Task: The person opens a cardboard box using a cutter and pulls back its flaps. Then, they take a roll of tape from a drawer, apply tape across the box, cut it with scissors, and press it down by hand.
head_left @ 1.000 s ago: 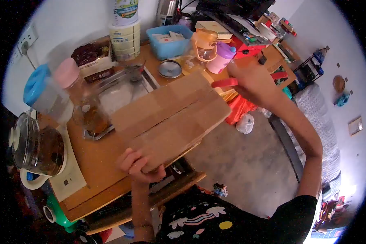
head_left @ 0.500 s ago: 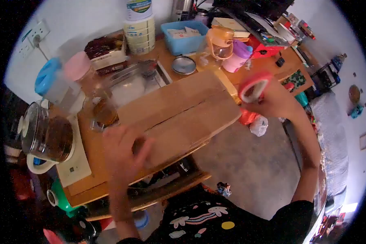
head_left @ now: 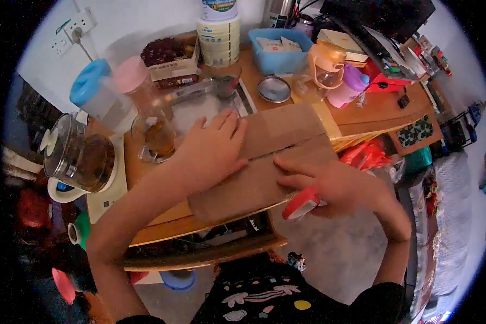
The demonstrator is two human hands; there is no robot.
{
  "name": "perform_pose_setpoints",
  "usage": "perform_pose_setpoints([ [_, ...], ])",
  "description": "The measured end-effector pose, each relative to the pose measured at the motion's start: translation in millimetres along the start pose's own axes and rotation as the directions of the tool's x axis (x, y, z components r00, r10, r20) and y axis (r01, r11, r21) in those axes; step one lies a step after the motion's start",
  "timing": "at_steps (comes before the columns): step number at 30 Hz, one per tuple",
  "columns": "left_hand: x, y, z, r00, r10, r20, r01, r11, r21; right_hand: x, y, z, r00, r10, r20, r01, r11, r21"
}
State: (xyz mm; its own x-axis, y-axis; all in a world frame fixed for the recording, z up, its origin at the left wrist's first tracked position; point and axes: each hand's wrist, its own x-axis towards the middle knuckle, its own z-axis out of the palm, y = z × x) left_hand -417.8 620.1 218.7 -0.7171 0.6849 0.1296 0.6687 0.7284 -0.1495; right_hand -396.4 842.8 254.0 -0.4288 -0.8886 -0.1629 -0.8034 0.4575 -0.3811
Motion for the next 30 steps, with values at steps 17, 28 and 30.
perform_pose_setpoints([
  [17, 9.7, 10.7, 8.0, 0.985, 0.171, 0.0, -0.164, 0.946, 0.281, 5.9, 4.7, 3.0, 0.996, 0.017, 0.089, -0.015, 1.0, -0.023],
  [28, 18.0, 10.4, -7.3, 0.98, 0.173, 0.099, -0.194, 0.936, 0.292, 5.2, 1.3, 1.3, 0.997, 0.012, 0.078, -0.009, 0.999, -0.034],
  [30, 23.2, 3.5, -24.2, 0.944, 0.18, 0.277, -0.194, 0.981, 0.025, 4.3, 1.4, 2.4, 0.998, -0.002, 0.07, 0.006, 0.999, -0.05],
])
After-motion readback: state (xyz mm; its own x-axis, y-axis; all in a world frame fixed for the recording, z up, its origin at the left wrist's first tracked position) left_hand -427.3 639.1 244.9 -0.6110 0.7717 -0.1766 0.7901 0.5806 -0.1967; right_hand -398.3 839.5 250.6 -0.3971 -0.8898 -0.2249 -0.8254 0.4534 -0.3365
